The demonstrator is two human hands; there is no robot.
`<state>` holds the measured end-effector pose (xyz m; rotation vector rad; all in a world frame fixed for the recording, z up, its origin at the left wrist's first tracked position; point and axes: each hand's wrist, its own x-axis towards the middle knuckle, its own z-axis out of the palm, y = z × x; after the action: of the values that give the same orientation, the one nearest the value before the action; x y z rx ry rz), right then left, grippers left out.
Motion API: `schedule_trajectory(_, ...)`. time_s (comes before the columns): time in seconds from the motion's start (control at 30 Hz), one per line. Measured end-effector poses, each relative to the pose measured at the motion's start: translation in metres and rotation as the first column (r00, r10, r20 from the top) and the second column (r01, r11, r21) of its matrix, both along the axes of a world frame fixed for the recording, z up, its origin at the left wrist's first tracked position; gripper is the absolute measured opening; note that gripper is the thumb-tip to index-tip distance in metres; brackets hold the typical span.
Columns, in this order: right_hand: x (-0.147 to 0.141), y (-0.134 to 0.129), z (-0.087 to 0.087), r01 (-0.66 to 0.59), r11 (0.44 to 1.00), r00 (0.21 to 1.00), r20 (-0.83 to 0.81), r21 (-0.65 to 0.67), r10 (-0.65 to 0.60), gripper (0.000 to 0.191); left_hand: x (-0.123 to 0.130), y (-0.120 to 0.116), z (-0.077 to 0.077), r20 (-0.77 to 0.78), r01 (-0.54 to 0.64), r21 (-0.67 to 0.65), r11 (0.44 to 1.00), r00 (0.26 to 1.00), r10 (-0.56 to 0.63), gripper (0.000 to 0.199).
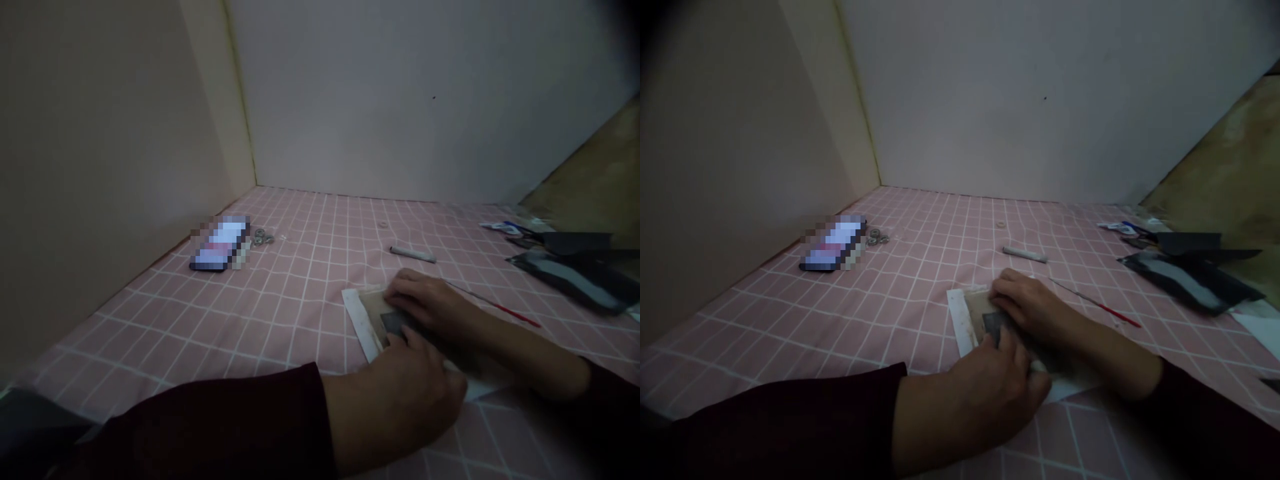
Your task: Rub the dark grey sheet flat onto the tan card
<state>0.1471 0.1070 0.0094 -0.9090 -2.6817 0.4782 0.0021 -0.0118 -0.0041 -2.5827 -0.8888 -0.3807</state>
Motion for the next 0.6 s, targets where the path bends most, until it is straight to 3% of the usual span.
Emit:
schedule_trajectory(0.1, 0.02, 0.005, -0.003, 0.085, 0.996, 0.996, -0.001, 0.012, -0.085, 0.017, -0.001, -0.001, 0.0, 0.009, -0.001, 0.016, 1.0, 1.0, 0.001, 0.012)
schedule_trajectory(0.23, 0.004, 0.0, -0.002, 0.106, 0.994, 0.994, -0.003, 0.002, -0.106, 0.003, -0.002, -0.002, 0.001, -0.002, -0.001, 0.032, 0.999, 1.0, 0.001, 0.013)
schedule_trajectory(0.37, -0.006, -0.003, 0.001, 0.012, 1.0, 1.0, 0.014, -0.009, -0.012, 0.013, -0.002, 0.0, 0.002, -0.007, 0.009, 0.037, 0.999, 1.0, -0.009, 0.012)
schedule_trajectory(0.5, 0.017, 0.002, 0.003, 0.052, 0.999, 0.997, 0.061, -0.008, -0.051, 0.016, -0.002, -0.001, 0.004, 0.007, 0.012, 0.034, 0.999, 1.0, -0.013, 0.011)
schedule_trajectory(0.6, 0.011, 0.001, 0.005, 0.05, 0.999, 0.996, 0.068, -0.008, -0.049, 0.016, -0.002, -0.001, 0.004, -0.005, 0.002, 0.047, 0.999, 1.0, -0.001, 0.013)
